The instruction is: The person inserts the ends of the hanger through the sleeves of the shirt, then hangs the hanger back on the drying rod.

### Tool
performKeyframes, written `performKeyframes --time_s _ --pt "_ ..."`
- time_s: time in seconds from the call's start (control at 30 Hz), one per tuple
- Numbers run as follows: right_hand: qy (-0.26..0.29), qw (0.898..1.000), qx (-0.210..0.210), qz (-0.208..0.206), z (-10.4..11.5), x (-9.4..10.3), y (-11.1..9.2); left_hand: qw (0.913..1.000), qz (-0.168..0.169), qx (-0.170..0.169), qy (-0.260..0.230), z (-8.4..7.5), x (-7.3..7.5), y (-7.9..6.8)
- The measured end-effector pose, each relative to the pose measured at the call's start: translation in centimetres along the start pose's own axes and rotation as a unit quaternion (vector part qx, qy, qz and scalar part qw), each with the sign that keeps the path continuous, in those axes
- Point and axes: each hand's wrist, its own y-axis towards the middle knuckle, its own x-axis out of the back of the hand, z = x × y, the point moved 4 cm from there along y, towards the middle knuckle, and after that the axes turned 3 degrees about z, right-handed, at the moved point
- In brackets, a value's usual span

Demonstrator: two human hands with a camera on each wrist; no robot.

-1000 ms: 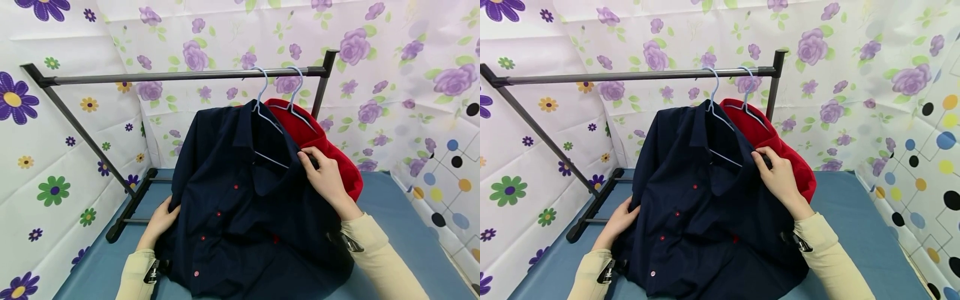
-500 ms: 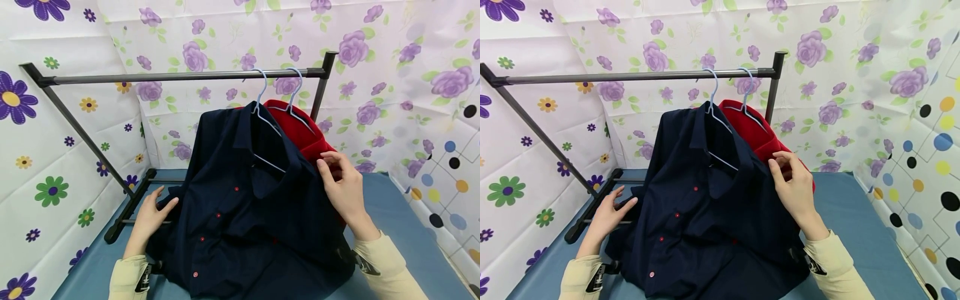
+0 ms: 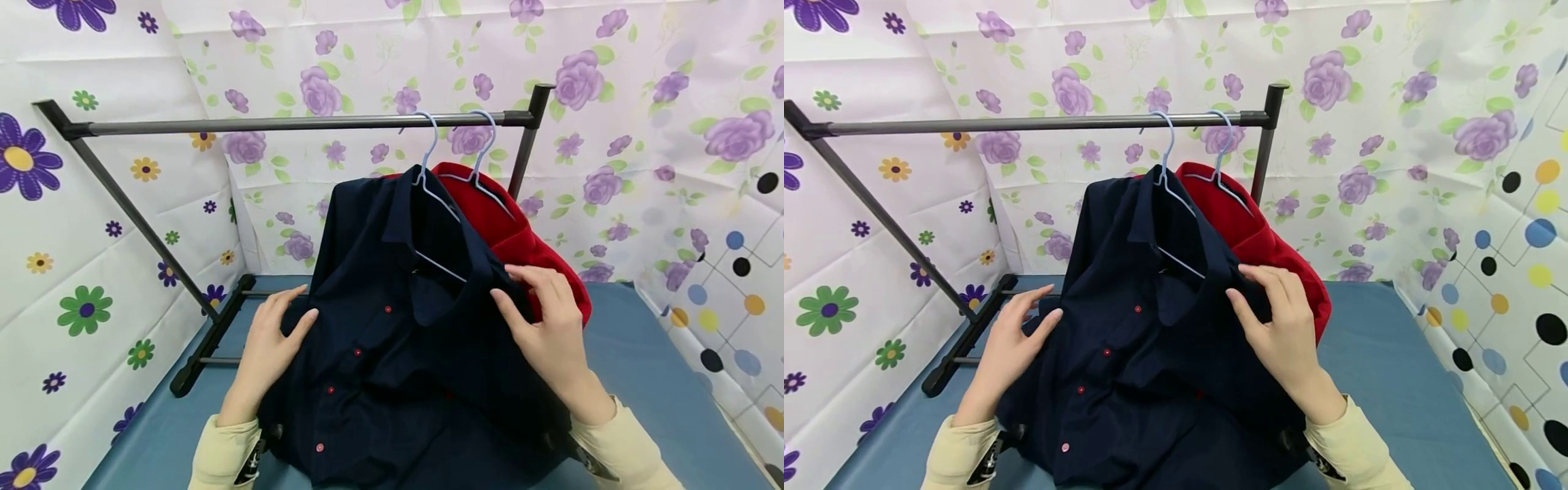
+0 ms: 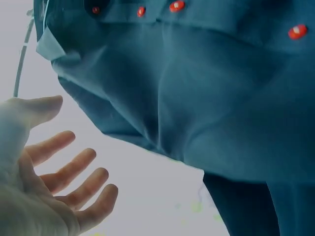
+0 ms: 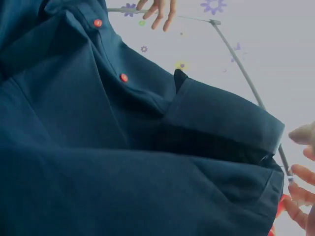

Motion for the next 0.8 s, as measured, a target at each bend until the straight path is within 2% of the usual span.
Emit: performKeyframes --time_s 0.17,0.27,0.4,0.6,0.7,0.8 --pt "-0.039 0.994 -0.065 0.081 -1.7 -0.9 0.4 0.9994 0.032 -0.009 -0.011 -0.1 -1.1 1.2" --pt "-0.044 0.991 -0.074 0.099 -2.5 -1.2 0.6 0.999 0.04 -0.015 -0.014 -0.1 -1.4 2.8" --pt "-0.043 0.993 -0.071 0.085 -2.9 -1.1 0.9 0.9985 0.033 -0.037 -0.022 -0.8 -1.3 6.1" --pt "-0.041 0.996 -0.062 0.056 -2.8 -1.0 1.9 0.9971 0.018 -0.072 -0.018 -2.2 -0.3 10.9" --pt "-0.042 0.996 -0.059 0.053 -2.7 -1.2 2.7 0.9971 0.035 -0.068 -0.007 -1.8 -0.3 12.6" --pt "-0.047 0.995 -0.063 0.062 -2.7 -1.5 3.6 0.9969 0.065 -0.043 0.002 -0.8 -0.9 13.6"
